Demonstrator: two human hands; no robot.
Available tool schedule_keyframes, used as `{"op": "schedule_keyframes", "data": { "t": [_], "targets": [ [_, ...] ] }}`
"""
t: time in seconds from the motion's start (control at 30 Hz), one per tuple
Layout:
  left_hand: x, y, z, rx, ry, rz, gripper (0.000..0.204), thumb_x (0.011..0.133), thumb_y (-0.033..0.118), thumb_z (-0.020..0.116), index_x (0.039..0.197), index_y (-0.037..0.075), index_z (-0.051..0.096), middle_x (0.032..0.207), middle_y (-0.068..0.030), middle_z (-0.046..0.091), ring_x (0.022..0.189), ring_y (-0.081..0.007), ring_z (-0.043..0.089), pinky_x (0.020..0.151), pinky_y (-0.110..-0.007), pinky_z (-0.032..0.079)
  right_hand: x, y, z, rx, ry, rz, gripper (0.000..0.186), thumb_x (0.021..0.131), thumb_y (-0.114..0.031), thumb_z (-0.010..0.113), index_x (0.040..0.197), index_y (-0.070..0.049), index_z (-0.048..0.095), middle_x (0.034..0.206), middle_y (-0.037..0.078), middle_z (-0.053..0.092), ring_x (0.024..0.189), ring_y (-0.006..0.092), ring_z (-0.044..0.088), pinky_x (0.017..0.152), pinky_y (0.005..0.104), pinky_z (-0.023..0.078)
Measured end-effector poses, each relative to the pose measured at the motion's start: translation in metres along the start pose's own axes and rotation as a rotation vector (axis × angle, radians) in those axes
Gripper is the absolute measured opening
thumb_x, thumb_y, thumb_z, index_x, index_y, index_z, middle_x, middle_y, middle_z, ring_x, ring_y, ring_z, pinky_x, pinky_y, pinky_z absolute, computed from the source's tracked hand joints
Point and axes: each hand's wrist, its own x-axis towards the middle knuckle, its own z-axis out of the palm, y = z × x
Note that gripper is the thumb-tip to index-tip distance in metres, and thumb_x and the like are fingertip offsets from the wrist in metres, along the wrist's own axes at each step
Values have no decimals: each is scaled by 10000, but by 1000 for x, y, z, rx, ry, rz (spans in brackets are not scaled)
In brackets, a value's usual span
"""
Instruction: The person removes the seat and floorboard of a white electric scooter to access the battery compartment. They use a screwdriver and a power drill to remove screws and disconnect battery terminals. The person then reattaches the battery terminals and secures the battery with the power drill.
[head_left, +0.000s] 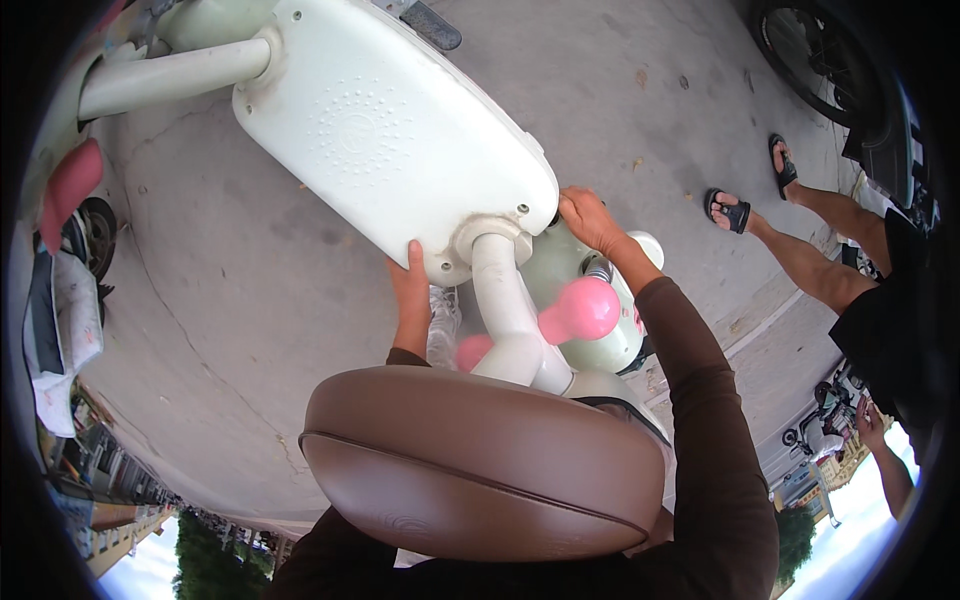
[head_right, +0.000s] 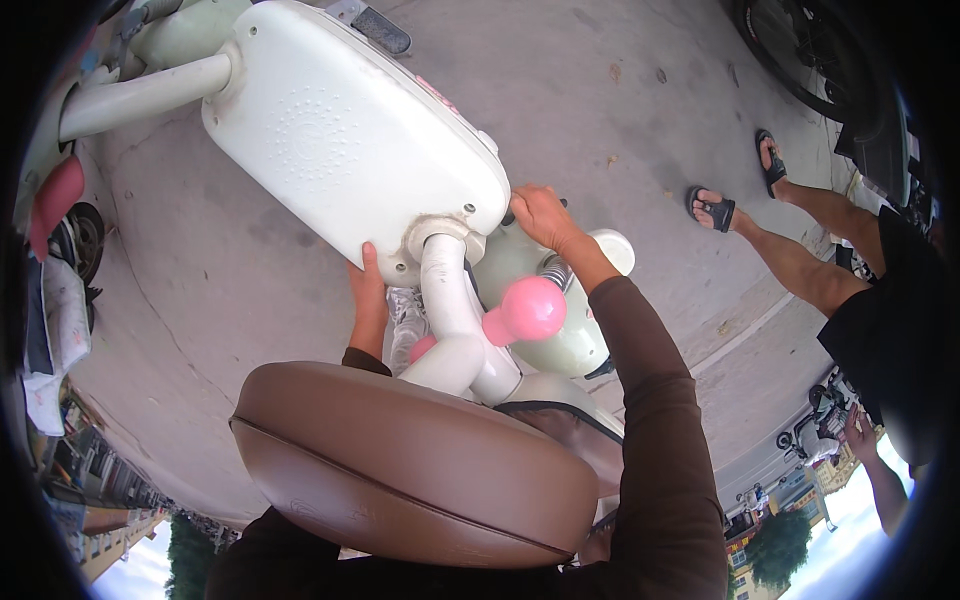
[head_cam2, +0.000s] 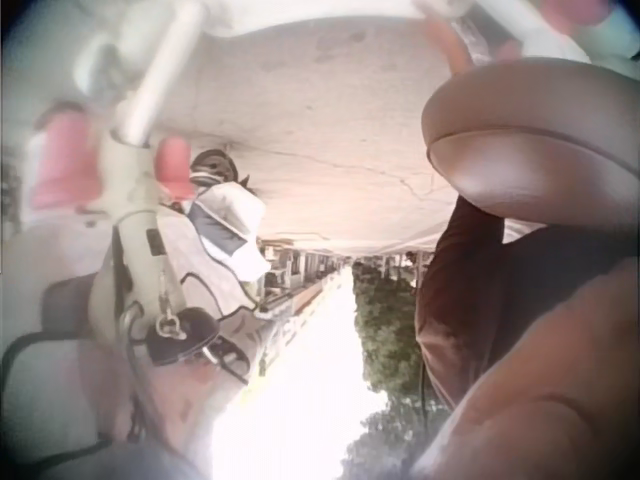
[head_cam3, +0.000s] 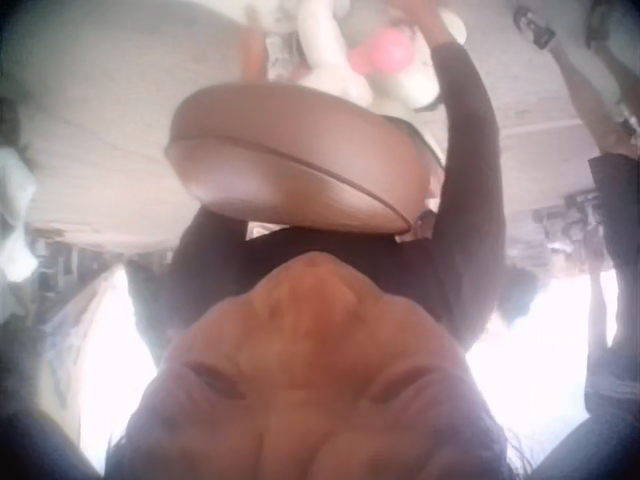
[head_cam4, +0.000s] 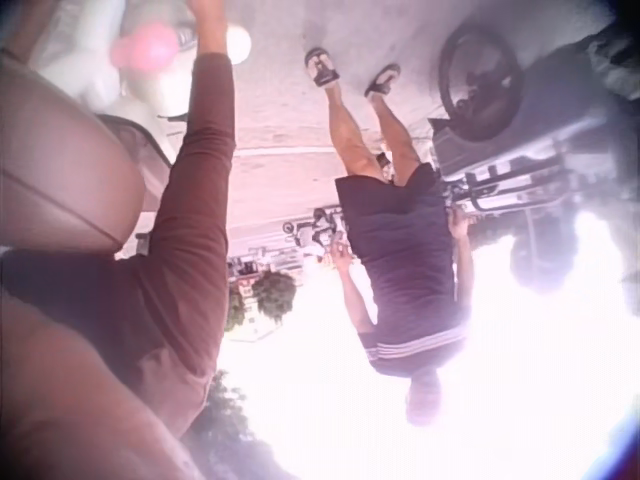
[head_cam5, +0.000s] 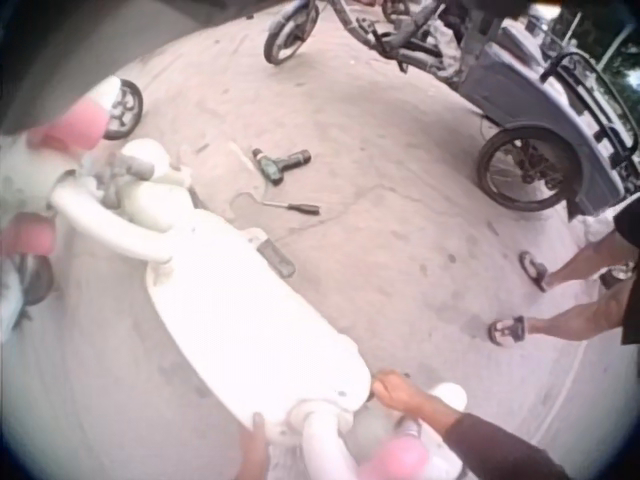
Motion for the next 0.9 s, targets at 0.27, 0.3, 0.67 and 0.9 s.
{"op": "schedule_keyframes", "data": {
  "t": [0.27,0.3,0.67,0.9],
  "targets": [
    [-16,19,-4,-309,-77,-115,716,925,471,522,1366,-56,321,1347,-186,437,1225,-263,442,1041,-375,333,-4,-12,-2,86,-25,185,344,887,-246,378,770,43,524,736,248,541,732,422,514,725,457,421],
    [-17,18,-5,-508,-71,-218,710,931,485,506,1369,-44,325,1349,-174,441,1229,-261,444,1046,-378,333,-1,-14,-3,135,-38,228,348,888,-248,379,774,47,524,734,254,542,730,429,515,720,458,423],
    [-12,20,-5,-616,-60,-253,668,970,526,380,1359,-17,346,1364,-112,440,1231,-219,450,1035,-361,359,21,-9,-37,200,199,516,617,955,-529,415,737,22,586,656,78,541,646,200,492,652,334,426],
    [-2,4,-15,-128,-75,-135,681,971,535,366,1296,-62,405,1257,-158,503,1165,-209,476,956,-339,398,57,-79,-33,282,207,391,524,905,-480,549,864,36,628,707,116,595,688,190,525,696,314,448]
  ]
}}
